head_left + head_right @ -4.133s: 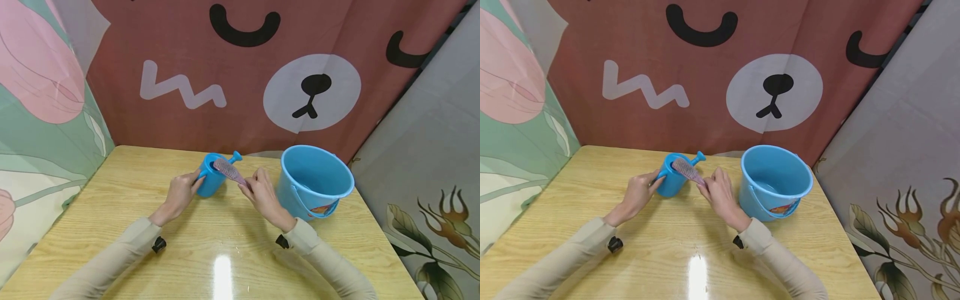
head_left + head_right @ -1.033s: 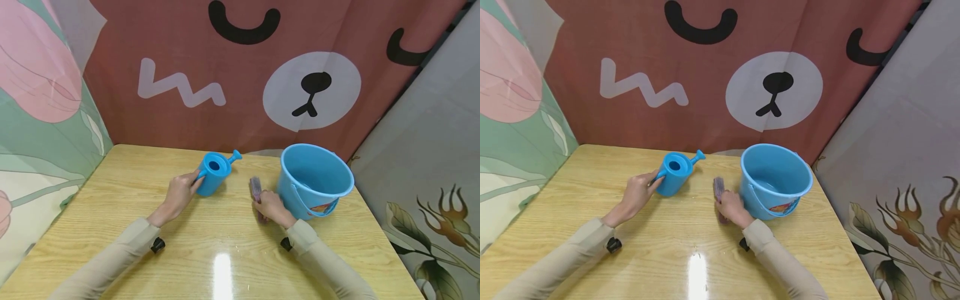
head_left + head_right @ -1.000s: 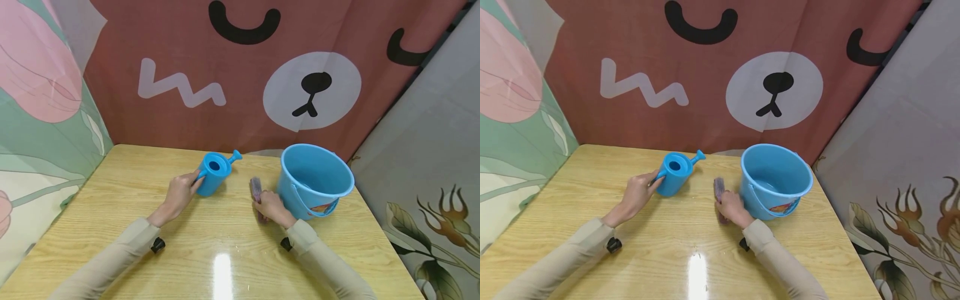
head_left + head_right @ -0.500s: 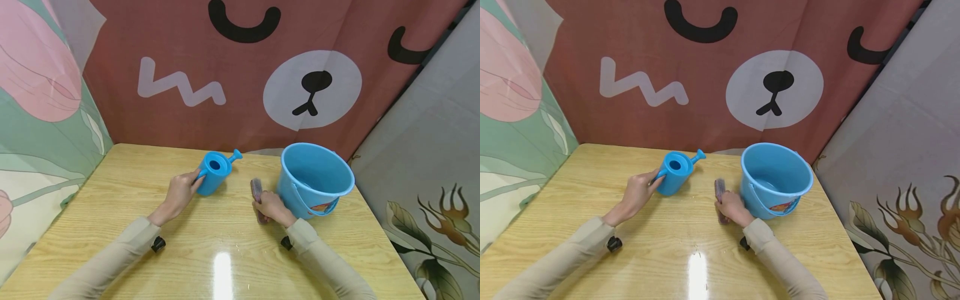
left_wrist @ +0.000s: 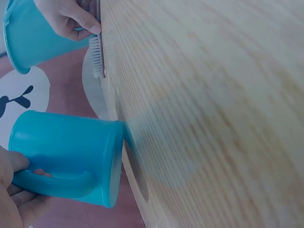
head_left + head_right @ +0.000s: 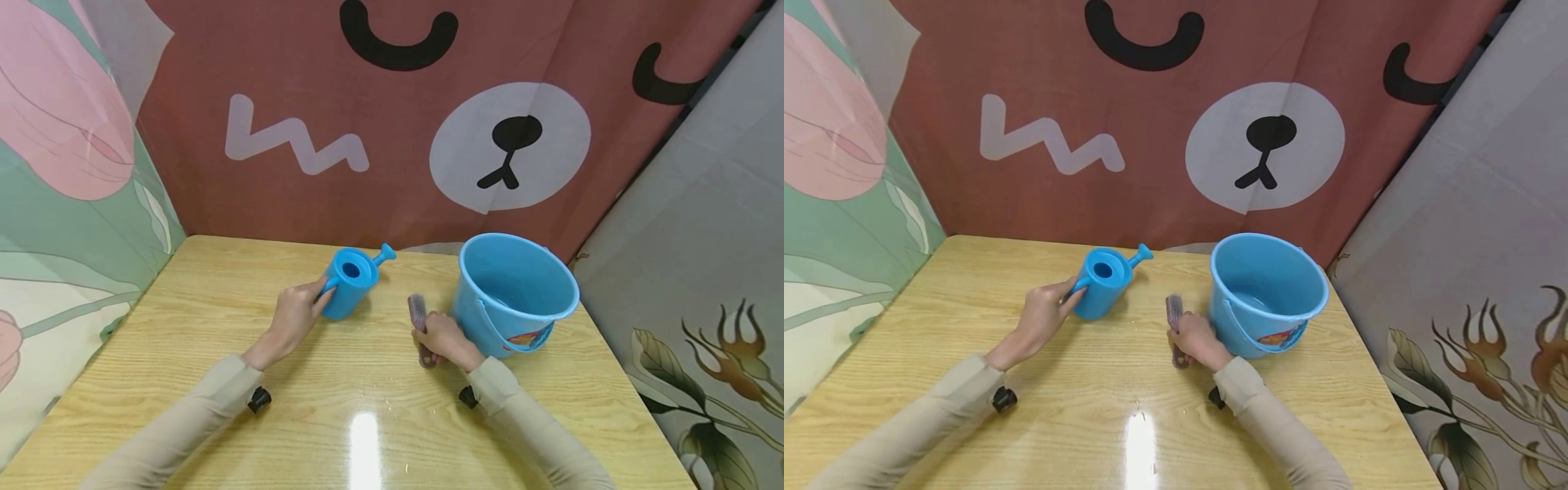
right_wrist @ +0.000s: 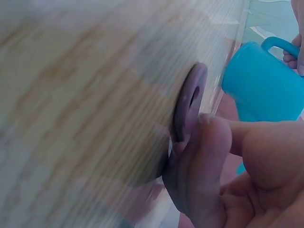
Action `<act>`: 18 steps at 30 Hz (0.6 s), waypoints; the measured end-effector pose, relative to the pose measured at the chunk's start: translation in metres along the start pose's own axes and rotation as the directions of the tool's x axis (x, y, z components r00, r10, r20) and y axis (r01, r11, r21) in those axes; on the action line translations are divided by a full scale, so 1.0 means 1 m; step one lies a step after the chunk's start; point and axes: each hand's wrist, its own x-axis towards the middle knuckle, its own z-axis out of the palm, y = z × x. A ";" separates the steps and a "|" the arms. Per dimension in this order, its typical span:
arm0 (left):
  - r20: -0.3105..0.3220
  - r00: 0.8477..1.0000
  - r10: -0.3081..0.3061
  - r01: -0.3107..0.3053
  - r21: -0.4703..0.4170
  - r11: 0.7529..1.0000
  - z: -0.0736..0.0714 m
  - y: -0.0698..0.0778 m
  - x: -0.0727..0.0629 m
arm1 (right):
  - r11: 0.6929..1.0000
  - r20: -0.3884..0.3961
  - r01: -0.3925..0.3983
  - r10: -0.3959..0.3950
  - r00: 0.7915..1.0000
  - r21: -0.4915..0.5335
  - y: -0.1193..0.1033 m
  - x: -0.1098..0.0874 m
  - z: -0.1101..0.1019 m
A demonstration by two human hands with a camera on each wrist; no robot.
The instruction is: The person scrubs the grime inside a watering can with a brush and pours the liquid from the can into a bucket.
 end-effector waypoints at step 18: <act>-0.005 1.000 0.005 -0.005 0.016 1.000 0.000 0.000 -0.001 | 0.996 -0.017 0.037 -0.038 0.999 -0.081 0.000 0.000 0.004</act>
